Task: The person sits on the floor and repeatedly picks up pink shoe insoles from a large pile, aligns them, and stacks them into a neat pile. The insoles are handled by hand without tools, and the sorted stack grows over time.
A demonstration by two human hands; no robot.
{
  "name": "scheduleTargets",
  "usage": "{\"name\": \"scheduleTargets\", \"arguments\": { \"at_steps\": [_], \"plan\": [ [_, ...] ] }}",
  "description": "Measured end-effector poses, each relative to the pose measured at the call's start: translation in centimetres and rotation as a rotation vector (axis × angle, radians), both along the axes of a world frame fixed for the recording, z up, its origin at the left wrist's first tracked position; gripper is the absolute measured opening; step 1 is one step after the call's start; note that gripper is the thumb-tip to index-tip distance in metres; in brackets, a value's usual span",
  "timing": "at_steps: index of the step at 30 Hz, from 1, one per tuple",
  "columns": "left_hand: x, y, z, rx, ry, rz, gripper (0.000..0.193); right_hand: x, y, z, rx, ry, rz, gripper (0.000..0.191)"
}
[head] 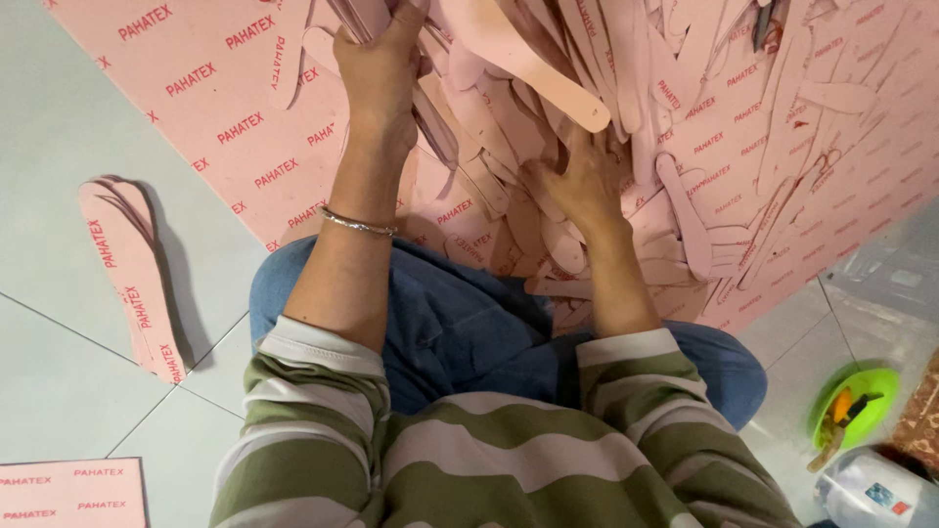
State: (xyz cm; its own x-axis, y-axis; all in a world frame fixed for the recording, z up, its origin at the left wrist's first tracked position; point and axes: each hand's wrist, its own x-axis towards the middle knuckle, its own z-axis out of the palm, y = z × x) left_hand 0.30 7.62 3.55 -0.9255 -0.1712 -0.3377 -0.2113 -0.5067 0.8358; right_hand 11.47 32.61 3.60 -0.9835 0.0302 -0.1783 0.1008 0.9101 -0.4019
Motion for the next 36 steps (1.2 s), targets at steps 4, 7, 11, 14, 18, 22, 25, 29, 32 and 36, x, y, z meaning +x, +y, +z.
{"name": "scheduleTargets", "arguments": {
  "at_steps": [4, 7, 11, 14, 18, 22, 25, 29, 32, 36],
  "plan": [
    [0.0, 0.0, 0.4, 0.025, 0.003, 0.012, 0.018, -0.3, 0.6, -0.2, -0.004, 0.066, -0.056, 0.090],
    [0.2, -0.1, 0.6, 0.018, 0.013, 0.019, 0.017, -0.4, 0.6, -0.6, -0.109, 0.063, -0.147, 0.077],
    [0.2, -0.1, 0.7, 0.026, -0.015, 0.049, 0.015, -0.5, 0.6, -0.7, -0.301, 0.181, -0.119, 0.067],
    [0.2, -0.4, 0.3, 0.024, -0.020, 0.059, 0.014, -0.7, 0.8, 0.0, -0.373, 0.030, -0.251, 0.058],
    [0.4, -1.6, -0.6, 0.133, -0.043, 0.098, 0.016, -0.9, 1.6, 2.5, -0.578, 0.000, -0.365, 0.053],
    [0.4, -1.9, -1.2, 0.301, -0.086, 0.113, 0.012, -0.6, 2.4, 6.0, -0.537, 0.035, -0.453, 0.050],
    [0.8, -1.3, -1.2, 0.363, -0.101, 0.041, 0.015, -0.3, 1.8, 7.5, -0.256, 0.234, -0.290, 0.073],
    [1.8, 0.2, -0.6, 0.466, -0.100, -0.132, 0.018, -0.1, -0.7, 7.4, -0.409, 0.422, 0.088, 0.059],
    [2.6, 1.4, 0.3, 0.466, -0.118, -0.285, 0.023, 1.0, -2.1, 7.2, -1.107, 0.105, -0.089, 0.059],
    [3.2, 1.9, 1.6, 0.456, -0.040, -0.517, 0.030, 1.5, -2.7, 6.8, -1.330, 0.222, -0.251, 0.035]
  ]
}}
